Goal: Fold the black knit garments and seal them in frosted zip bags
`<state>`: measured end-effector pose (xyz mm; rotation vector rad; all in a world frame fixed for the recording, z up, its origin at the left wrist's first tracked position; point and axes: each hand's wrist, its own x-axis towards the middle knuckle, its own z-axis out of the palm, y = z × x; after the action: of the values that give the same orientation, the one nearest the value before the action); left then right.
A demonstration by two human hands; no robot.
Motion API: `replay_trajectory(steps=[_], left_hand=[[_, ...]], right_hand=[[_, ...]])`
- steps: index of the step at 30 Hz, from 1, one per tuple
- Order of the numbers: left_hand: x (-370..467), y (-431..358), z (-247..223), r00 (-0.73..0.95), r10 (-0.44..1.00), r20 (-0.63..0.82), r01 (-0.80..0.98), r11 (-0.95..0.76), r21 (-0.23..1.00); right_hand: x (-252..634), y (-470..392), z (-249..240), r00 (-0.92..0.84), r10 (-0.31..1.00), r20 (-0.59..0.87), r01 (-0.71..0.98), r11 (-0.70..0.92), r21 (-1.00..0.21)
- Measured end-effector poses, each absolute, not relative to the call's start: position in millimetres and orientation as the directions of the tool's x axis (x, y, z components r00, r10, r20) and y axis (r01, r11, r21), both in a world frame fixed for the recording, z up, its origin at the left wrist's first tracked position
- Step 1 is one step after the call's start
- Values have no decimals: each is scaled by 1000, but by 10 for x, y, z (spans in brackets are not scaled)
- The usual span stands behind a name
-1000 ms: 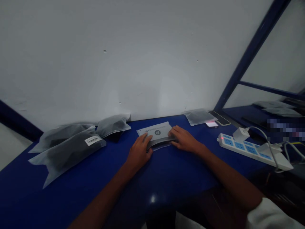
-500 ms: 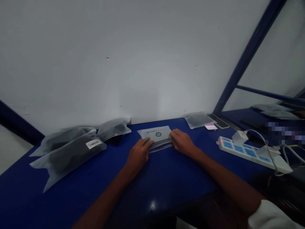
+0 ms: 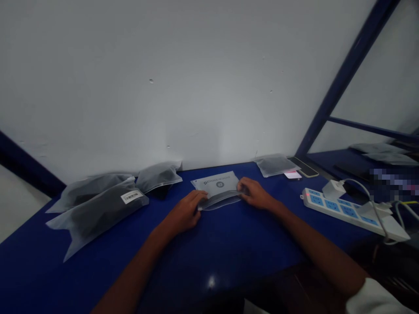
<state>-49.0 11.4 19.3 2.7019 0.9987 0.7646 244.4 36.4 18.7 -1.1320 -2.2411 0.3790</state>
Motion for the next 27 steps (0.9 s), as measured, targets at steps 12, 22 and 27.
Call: replay_trajectory(steps=[12,22,27], left_hand=[[-310,36,211,683,481,550,550,-834,46],[-110,-66,154,633,468,616,561,-826,51],[-149,-26,230,631,447,634,537,-841,58]], right_hand=[[2103,86,205,-411,606,681,744,655,-135],[1780,-117,104,-591,289,753,604,778,175],[1889,31,143,-610,271,745,630,736,249]])
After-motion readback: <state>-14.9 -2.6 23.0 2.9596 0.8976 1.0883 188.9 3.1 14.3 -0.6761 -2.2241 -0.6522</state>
